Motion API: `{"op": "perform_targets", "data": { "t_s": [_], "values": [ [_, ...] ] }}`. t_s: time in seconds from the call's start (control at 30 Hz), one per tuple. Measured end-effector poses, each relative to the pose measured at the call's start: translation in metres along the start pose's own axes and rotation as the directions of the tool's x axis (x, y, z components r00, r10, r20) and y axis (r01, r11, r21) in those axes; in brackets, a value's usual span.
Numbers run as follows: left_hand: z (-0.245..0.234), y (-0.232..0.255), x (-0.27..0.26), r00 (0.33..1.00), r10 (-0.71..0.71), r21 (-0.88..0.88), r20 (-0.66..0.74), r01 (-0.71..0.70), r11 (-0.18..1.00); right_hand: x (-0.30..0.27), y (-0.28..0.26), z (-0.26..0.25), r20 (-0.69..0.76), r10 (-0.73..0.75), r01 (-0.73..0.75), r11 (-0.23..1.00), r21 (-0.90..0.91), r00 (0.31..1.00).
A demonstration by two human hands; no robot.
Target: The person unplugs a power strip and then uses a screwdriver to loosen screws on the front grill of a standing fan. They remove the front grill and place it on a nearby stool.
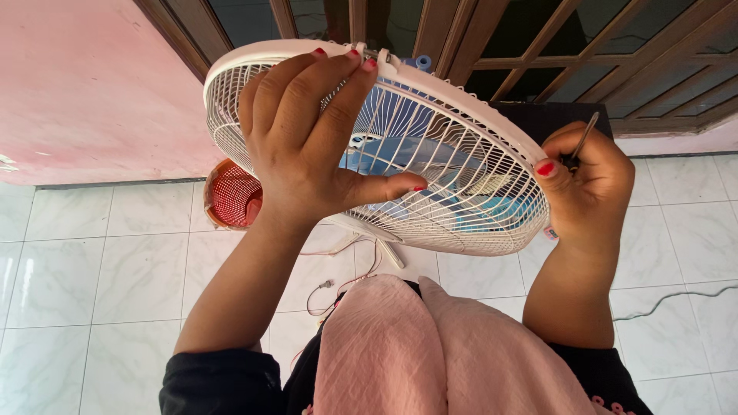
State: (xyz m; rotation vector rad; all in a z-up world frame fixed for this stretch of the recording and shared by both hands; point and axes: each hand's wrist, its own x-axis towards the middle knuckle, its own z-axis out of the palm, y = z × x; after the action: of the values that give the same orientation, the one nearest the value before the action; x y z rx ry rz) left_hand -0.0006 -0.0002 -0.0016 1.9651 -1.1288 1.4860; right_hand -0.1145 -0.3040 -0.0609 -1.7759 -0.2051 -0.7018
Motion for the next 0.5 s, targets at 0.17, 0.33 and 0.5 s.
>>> {"op": "perform_targets", "data": {
  "t_s": [0.17, 0.33, 0.5],
  "values": [
    [0.0, 0.0028, -0.0022, 1.0, -0.001, 0.023, -0.02, 0.001, 1.0, -0.0001, -0.0002, 0.0021, -0.012, -0.022, 0.022, 1.0, -0.008, 1.0],
    [0.0006, 0.0036, -0.0016, 0.999, -0.048, -0.017, -0.021, 0.048, 0.999, 0.0004, 0.0, 0.0045, -0.032, -0.01, 0.011, 1.0, 0.014, 0.999],
    [-0.0031, 0.0025, 0.0018, 0.999, -0.048, -0.033, 0.001, 0.048, 0.998, 0.0012, 0.0012, 0.0045, -0.015, -0.039, 0.039, 0.999, 0.036, 0.999]
  ]
}}
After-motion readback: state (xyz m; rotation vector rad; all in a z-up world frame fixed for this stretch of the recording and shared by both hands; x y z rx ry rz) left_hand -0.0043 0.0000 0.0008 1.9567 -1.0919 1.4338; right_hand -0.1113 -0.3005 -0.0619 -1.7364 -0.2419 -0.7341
